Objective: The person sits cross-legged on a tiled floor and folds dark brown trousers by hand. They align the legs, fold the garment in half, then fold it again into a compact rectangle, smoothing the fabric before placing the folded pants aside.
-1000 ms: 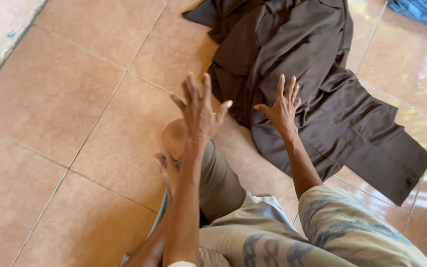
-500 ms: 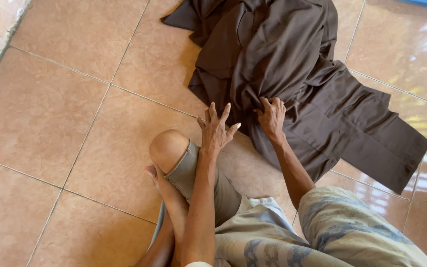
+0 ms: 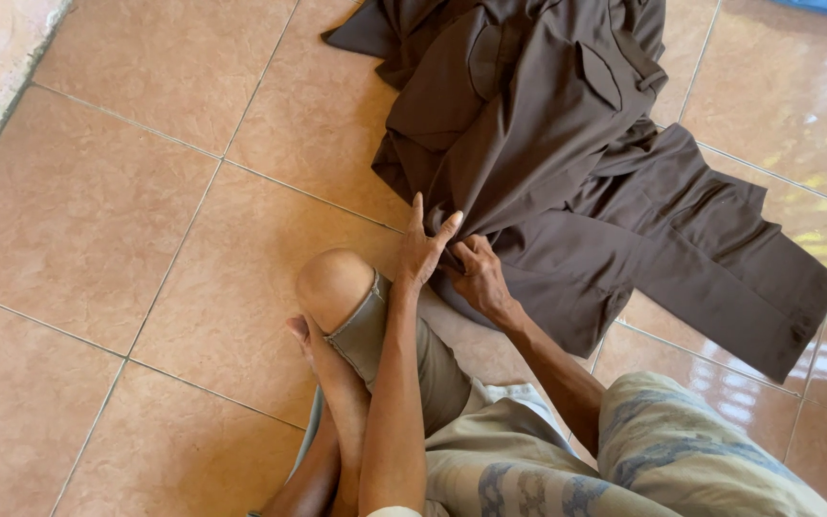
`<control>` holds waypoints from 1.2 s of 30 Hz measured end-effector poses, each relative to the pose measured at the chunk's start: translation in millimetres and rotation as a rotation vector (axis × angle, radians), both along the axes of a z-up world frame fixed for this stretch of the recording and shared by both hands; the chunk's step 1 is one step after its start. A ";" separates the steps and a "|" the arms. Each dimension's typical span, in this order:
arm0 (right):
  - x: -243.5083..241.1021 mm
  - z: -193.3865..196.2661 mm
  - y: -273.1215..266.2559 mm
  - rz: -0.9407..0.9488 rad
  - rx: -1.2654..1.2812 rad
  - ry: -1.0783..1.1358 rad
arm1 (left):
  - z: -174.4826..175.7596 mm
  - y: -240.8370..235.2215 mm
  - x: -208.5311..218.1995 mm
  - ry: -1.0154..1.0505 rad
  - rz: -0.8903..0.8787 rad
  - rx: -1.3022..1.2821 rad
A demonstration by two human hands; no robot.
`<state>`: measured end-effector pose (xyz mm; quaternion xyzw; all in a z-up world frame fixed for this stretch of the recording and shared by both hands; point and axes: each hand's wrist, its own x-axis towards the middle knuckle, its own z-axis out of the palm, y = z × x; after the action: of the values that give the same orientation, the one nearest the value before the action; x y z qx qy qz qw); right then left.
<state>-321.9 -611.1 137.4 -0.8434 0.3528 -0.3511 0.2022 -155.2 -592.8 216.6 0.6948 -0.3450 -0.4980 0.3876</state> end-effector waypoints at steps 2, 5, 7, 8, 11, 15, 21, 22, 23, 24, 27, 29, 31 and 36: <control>2.4 3.3 3.2 0.057 0.034 -0.026 | -31.3 -4.6 -1.1 0.018 0.003 0.023; 6.7 21.3 9.5 0.136 0.083 -0.056 | -64.8 -7.0 -7.6 -0.012 -0.016 0.049; 6.3 23.7 13.9 0.161 0.098 -0.059 | -64.8 -8.2 -9.5 -0.062 -0.036 0.053; 4.3 17.9 15.8 0.115 0.136 -0.026 | -55.9 -9.5 -8.4 -0.057 0.067 -0.029; 16.6 53.0 23.4 0.039 0.189 -0.024 | -56.6 -9.4 -5.7 -0.053 0.239 -0.145; 35.2 88.5 14.8 -0.216 0.188 0.009 | -56.5 -8.8 -6.1 -0.042 0.436 -0.268; 44.2 72.1 -31.4 -0.101 0.348 0.174 | -56.4 -9.6 -6.5 -0.272 0.564 -0.390; 50.6 80.3 -29.9 -0.093 0.347 0.176 | -68.6 -9.9 -3.4 -0.273 0.572 -0.390; 58.3 88.3 -28.2 -0.085 0.250 0.138 | -80.8 -9.7 1.1 -0.310 0.604 -0.414; 66.2 96.3 -26.3 -0.076 0.154 0.100 | -93.1 -9.4 5.9 -0.347 0.637 -0.437; 86.3 83.0 -33.4 -0.090 -0.005 0.024 | -79.8 -5.1 22.4 -0.350 0.675 -0.495; 101.9 80.2 -36.0 -0.060 -0.033 0.011 | -33.8 5.8 36.4 -0.367 0.716 -0.530; 121.3 92.5 -32.0 -0.028 -0.064 -0.005 | -5.2 14.6 51.9 -0.384 0.758 -0.569; 172.1 118.6 -18.1 0.090 -0.047 0.059 | 40.9 31.0 97.8 -0.349 0.924 -0.667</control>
<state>-149.8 -629.3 256.0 -0.8729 0.3121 -0.3248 0.1875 -57.4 -561.8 257.5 0.6851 -0.2036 -0.0208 0.6991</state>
